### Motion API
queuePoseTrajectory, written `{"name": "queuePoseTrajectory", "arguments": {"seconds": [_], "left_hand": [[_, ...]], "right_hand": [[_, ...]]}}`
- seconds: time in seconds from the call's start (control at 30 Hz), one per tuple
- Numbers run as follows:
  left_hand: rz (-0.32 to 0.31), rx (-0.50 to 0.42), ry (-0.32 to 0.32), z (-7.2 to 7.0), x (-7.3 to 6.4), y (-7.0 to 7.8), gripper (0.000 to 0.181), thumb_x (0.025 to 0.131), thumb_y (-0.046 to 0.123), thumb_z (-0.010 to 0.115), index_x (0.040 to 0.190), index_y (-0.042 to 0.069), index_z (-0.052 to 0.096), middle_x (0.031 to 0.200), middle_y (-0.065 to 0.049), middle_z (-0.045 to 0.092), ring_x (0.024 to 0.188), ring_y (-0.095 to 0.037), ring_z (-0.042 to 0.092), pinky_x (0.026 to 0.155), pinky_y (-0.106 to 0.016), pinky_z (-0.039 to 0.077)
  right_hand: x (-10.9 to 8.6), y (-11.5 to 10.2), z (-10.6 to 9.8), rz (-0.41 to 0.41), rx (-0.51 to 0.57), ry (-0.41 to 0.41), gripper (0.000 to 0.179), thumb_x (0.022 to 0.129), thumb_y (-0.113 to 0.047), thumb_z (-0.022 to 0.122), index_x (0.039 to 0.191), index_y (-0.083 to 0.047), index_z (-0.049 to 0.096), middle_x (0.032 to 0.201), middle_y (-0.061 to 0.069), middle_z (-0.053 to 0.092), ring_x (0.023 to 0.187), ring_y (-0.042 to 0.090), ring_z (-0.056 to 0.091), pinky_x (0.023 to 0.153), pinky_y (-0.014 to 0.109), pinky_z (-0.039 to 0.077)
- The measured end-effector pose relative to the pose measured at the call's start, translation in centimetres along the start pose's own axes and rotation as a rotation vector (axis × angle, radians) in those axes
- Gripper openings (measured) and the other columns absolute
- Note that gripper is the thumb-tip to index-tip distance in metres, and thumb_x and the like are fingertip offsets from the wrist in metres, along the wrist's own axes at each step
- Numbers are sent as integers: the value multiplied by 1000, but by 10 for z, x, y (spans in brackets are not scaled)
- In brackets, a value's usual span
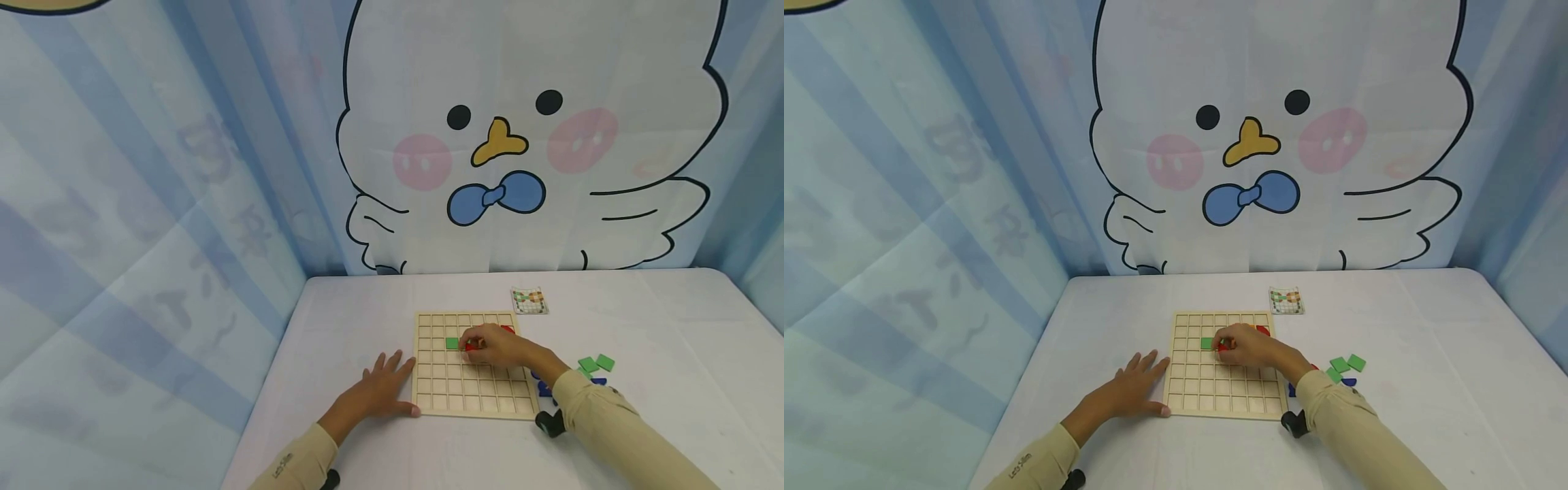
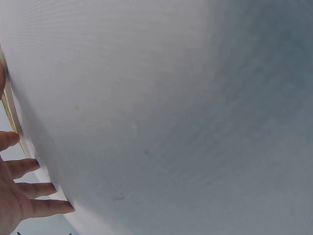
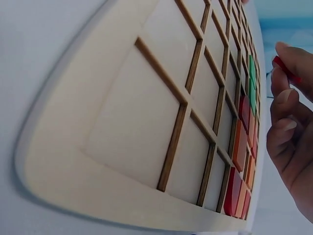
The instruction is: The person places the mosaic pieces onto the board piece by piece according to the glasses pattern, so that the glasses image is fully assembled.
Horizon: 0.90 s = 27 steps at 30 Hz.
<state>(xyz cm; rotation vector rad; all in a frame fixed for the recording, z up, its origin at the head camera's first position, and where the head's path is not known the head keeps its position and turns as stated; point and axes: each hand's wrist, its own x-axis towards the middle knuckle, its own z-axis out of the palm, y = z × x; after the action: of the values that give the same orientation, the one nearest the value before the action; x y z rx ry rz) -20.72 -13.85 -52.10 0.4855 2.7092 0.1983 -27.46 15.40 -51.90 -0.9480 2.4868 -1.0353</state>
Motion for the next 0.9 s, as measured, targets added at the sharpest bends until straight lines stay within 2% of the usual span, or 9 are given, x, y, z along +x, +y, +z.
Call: {"name": "queuePoseTrajectory", "arguments": {"seconds": [0.17,0.27,0.43,0.53,0.67,0.9], "left_hand": [[-4,-2,-8,2,2,-2,102,76,69,72,159,26,31,166,-13,25,150,-47,22,110,-69,33],[-4,-2,-14,3,3,-2,102,76,68,72,159,26,30,167,-12,23,151,-47,22,111,-69,33],[12,0,-7,2,2,-3,102,77,68,72,159,25,30,166,-13,24,150,-48,22,110,-69,34],[18,1,-5,2,1,-3,101,77,68,71,159,25,31,166,-14,25,150,-48,23,109,-69,34],[20,5,-4,1,0,-3,101,77,68,71,159,24,31,166,-14,25,150,-48,24,109,-69,35],[18,6,-7,-1,-1,-2,100,78,68,71,159,25,31,166,-13,25,150,-47,23,109,-69,35]], "right_hand": [[4,-2,-2,8,33,18,21,95,-19,70,112,-6,71,78,-2,65,59,5,50,56,23,44],[6,-3,-3,6,58,22,24,96,-15,66,116,-2,71,89,4,71,59,4,53,57,22,46],[8,-4,-4,30,159,-2,29,97,-9,61,122,4,67,95,12,73,56,8,54,54,23,47],[11,-3,-5,45,155,0,27,96,-12,65,120,2,69,95,8,72,64,10,55,60,23,48],[17,-2,-4,69,101,43,21,94,-18,71,111,-6,70,95,0,66,78,12,55,69,25,48],[31,1,1,108,105,104,23,96,-18,68,114,-4,68,88,3,64,74,15,55,66,28,48]]}}
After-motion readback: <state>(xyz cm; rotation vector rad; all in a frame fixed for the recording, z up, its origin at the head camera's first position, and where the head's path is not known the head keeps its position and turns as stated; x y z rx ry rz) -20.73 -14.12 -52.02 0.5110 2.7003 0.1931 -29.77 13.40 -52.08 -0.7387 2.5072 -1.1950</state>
